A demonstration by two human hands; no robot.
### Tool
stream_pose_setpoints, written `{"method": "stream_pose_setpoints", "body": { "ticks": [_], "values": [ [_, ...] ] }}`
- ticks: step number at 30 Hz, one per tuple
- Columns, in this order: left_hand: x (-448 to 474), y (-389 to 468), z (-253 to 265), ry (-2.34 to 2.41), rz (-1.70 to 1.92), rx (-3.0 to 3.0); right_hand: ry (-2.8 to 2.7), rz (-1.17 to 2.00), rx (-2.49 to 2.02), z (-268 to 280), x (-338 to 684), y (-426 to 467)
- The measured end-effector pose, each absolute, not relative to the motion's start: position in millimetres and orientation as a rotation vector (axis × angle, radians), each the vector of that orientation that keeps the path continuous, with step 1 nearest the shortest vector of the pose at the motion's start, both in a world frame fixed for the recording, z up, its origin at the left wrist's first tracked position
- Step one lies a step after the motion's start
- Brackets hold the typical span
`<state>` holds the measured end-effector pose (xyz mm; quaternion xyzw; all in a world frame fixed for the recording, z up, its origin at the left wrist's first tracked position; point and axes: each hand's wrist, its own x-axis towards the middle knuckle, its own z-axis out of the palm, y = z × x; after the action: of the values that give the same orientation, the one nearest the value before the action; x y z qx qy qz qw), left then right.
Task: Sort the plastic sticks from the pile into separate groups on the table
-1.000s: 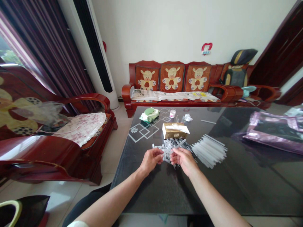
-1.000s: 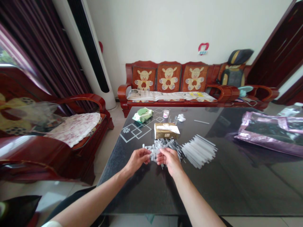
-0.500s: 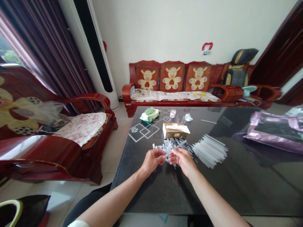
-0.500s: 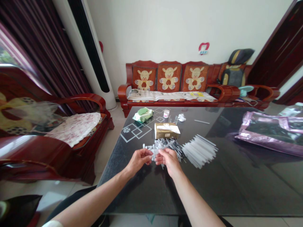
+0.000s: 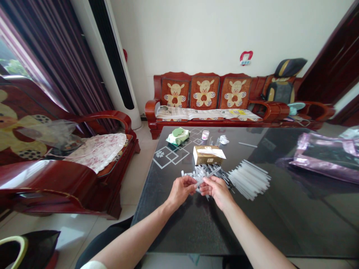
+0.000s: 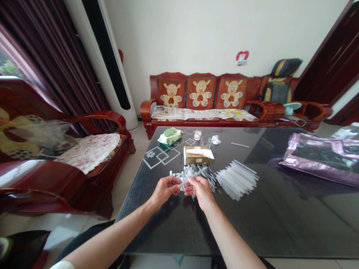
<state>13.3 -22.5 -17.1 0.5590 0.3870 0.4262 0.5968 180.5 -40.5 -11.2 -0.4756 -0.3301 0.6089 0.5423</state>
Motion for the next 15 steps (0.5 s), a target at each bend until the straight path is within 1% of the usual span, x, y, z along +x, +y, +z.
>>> {"method": "stream_pose_setpoints", "body": {
  "ticks": [15],
  "values": [
    [16.0, -21.7, -22.3, 0.875, 1.036, 1.196, -0.779, 1.440, -1.122, -9.5, 179.2, -41.3]
  ]
}}
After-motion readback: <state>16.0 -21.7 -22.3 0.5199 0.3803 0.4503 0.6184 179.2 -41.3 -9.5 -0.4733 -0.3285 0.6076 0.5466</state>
